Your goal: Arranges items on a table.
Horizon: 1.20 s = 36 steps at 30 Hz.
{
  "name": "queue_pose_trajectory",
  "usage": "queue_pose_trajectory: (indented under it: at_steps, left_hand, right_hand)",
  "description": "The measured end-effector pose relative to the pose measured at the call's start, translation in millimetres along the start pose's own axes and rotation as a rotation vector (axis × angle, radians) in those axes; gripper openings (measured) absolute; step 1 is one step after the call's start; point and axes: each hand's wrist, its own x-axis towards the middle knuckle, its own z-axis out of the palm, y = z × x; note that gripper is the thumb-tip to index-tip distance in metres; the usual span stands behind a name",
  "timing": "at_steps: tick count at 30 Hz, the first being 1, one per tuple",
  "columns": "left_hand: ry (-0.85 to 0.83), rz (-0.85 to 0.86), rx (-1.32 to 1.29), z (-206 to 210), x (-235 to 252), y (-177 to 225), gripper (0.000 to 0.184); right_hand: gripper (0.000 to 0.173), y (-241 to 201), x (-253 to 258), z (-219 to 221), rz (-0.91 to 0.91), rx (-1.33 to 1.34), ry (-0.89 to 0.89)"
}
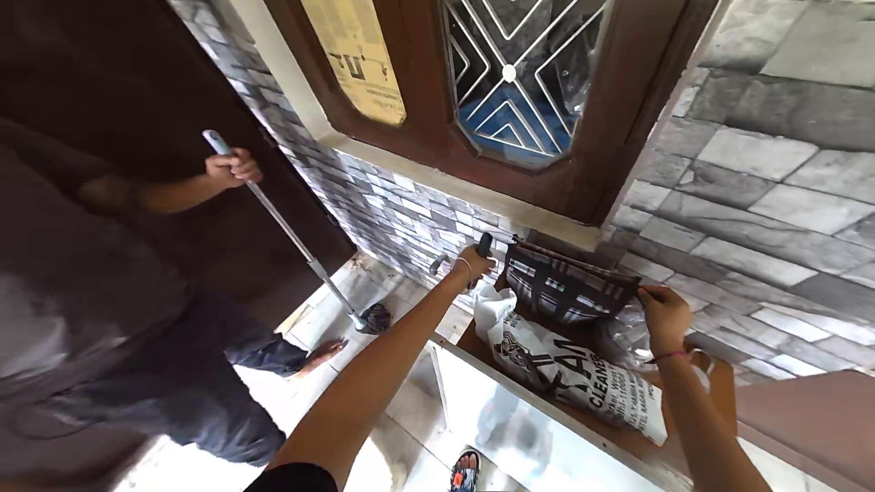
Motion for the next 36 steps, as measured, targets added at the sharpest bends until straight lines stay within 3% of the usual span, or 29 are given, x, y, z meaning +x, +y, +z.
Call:
queue_pose_trajectory:
  at_steps: [4, 9, 10, 13, 15, 17, 19, 23, 27, 31, 36]
  left_hand:
    - [-0.039, 0.081, -0.050, 11, 11, -12, 0.047]
    - [-0.046, 0.148, 0.016, 16, 25, 6, 0.051]
    - [-0.055, 0.147, 0.030, 16, 26, 8, 0.052]
    - [-0.058, 0.125, 0.021, 19, 30, 5, 0.051]
    - [-0.065, 0.122, 0.042, 21, 32, 4, 0.051]
    - [-0.082, 0.131, 0.108, 20, 31, 8, 0.052]
    - [-0.103, 0.132, 0.170, 18, 29, 10, 0.051]
    - [-0.120, 0.149, 0.237, 17, 26, 17, 0.048]
    - [-0.119, 0.188, 0.250, 16, 27, 18, 0.045]
    - [-0.104, 0.194, 0.290, 16, 25, 20, 0.043]
    - [-0.086, 0.215, 0.261, 16, 27, 18, 0.043]
  right_hand:
    - [0.026, -39, -48, 10, -0.296, -0.214, 0.187]
    - [0.019, -77, -131, 65, -0.595, -0.276, -0.009]
    - [0.020, -84, -140, 81, -0.552, -0.284, -0.122]
    - [0.043, -108, -131, 123, -0.011, -0.201, -0.583]
    - [0.051, -116, -115, 148, 0.209, -0.127, -0.576]
    - [0.048, -126, -104, 164, 0.317, -0.110, -0.474]
    - [0.044, -133, -100, 171, 0.350, -0.131, -0.416]
    - [0.036, -137, -101, 174, 0.245, -0.215, -0.389]
    - [0.036, -133, -99, 166, 0.184, -0.294, -0.452]
    - [0.040, -125, -101, 130, 0.123, -0.453, -0.537]
    - [0.039, -76, -90, 61, 0.191, -0.580, -0.416]
